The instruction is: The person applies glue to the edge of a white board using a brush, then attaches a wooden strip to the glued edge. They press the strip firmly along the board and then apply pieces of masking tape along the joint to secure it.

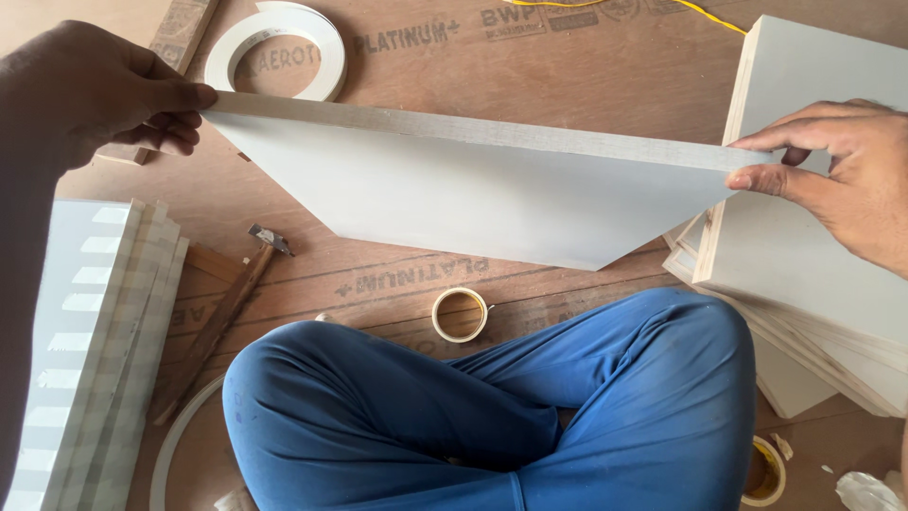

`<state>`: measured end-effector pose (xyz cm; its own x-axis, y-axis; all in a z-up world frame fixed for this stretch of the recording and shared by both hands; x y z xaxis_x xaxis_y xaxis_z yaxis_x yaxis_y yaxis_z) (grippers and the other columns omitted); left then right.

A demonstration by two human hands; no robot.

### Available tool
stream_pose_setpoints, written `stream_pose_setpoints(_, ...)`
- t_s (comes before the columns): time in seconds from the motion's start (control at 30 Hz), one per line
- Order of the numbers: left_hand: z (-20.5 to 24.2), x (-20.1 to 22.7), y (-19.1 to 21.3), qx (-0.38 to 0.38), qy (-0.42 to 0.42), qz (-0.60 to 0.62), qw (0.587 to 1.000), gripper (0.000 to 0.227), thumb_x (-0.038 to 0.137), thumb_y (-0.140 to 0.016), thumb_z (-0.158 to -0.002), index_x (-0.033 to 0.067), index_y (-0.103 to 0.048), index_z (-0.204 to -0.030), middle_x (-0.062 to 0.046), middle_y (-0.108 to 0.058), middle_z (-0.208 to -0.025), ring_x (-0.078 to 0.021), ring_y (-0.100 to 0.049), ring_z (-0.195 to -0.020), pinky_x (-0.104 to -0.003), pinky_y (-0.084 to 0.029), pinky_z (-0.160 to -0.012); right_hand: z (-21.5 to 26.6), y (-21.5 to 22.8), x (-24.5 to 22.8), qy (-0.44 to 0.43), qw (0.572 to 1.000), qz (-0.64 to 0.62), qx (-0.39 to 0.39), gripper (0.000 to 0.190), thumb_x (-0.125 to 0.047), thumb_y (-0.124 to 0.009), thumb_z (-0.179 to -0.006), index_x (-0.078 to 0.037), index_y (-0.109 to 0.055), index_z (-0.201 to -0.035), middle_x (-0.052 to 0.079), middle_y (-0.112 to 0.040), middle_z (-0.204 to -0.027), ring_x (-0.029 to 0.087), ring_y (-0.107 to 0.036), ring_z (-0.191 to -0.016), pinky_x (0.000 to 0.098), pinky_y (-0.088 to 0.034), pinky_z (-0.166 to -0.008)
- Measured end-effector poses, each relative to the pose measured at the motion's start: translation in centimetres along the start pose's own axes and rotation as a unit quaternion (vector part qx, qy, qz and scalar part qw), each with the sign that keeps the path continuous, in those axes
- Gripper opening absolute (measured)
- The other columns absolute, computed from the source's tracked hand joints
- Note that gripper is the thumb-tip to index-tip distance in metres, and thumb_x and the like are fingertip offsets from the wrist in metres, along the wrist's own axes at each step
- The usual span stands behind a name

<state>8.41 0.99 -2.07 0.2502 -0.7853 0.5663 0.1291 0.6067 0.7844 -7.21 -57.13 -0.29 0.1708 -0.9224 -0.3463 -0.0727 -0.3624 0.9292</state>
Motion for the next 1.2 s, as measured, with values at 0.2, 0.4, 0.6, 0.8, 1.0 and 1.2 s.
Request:
stream_pose_setpoints(0.2, 0.8, 0.5, 0.0, -0.008, -0.002, -0.035, 0.999, 0.027, 0.026, -0.075, -0.096, 0.0009, -0.076, -0.106, -0.015, -0.075, -0.082, -0.0202, -0.071, -0.067, -0.033, -0.055, -0.057, -0.5, -0.6, 0.5, -0.027, 0.999, 0.026, -0.031, 0.03, -0.027, -0.077, -0.091, -0.007, -0.08, -0.113, 0.013, -0.076, -0.104, 0.021, -0.069, -0.083, 0.0387, -0.056, -0.058)
stream_pose_setpoints(0.4, 5.1, 5.7, -1.5, 0.19, -0.237, -0.293, 0.907, 0.055, 0.035, -0.073, -0.104, 0.0021, -0.057, -0.146, -0.026, -0.066, -0.124, -0.0364, -0.065, -0.112, -0.048, -0.054, -0.092, 0.4, 0.8, -4.9, 0.085, 0.978, 0.18, 0.06, 0.052, -0.041, -0.077, -0.086, -0.007, -0.074, -0.125, 0.015, -0.073, -0.125, 0.031, -0.062, -0.119, 0.0459, -0.048, -0.105)
stream_pose_setpoints(0.6, 14.7, 15.0, -13.8, 0.15, -0.467, -0.179, 0.853, 0.082, 0.048, -0.063, -0.1, -0.0022, -0.031, -0.157, -0.024, -0.034, -0.162, -0.0385, -0.028, -0.151, -0.052, -0.022, -0.122, 1.2, -2.6, -14.6, 0.136, 0.964, 0.215, 0.075, 0.087, -0.043, -0.076, -0.083, 0.001, -0.041, -0.15, 0.022, -0.048, -0.153, 0.039, -0.04, -0.145, 0.056, -0.028, -0.118)
stream_pose_setpoints(0.8, 18.5, 19.3, -19.1, 0.127, -0.493, -0.206, 0.835, 0.076, 0.053, -0.047, -0.106, 0.0024, -0.028, -0.16, -0.02, -0.031, -0.166, -0.0308, -0.025, -0.156, -0.047, -0.018, -0.129, 0.6, -5.4, -17.7, 0.127, 0.976, 0.156, 0.084, 0.082, -0.032, -0.074, -0.091, 0.003, -0.037, -0.155, 0.026, -0.04, -0.161, 0.038, -0.036, -0.15, 0.0526, -0.025, -0.125)
stream_pose_setpoints(1.0, 17.2, 17.7, -18.9, 0.128, -0.494, -0.239, 0.826, 0.088, 0.065, -0.041, -0.101, 0.0008, -0.023, -0.159, -0.02, -0.028, -0.165, -0.0311, -0.024, -0.154, -0.049, -0.019, -0.126, 0.6, -5.9, -16.0, 0.114, 0.976, 0.164, 0.083, 0.093, -0.045, -0.075, -0.086, 0.005, -0.034, -0.154, 0.027, -0.038, -0.159, 0.038, -0.035, -0.148, 0.0537, -0.025, -0.123)
stream_pose_setpoints(1.2, 14.7, 13.8, -15.5, 0.117, -0.454, -0.253, 0.846, 0.088, 0.065, -0.042, -0.102, 0.0, -0.026, -0.159, -0.023, -0.029, -0.164, -0.0334, -0.028, -0.153, -0.049, -0.021, -0.124, 2.2, -4.8, -13.1, 0.093, 0.969, 0.206, 0.102, 0.093, -0.049, -0.073, -0.091, 0.005, -0.035, -0.156, 0.027, -0.041, -0.16, 0.038, -0.039, -0.149, 0.0544, -0.026, -0.126)
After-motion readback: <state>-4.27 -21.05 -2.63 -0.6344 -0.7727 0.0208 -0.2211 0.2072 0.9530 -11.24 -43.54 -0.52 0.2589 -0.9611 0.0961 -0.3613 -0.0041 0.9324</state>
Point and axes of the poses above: each hand's wrist, its own z-axis away from the middle knuckle, its own y-axis out of the back of the hand, x = y × z, the point moved 9 cm from there along -z, towards the middle knuckle
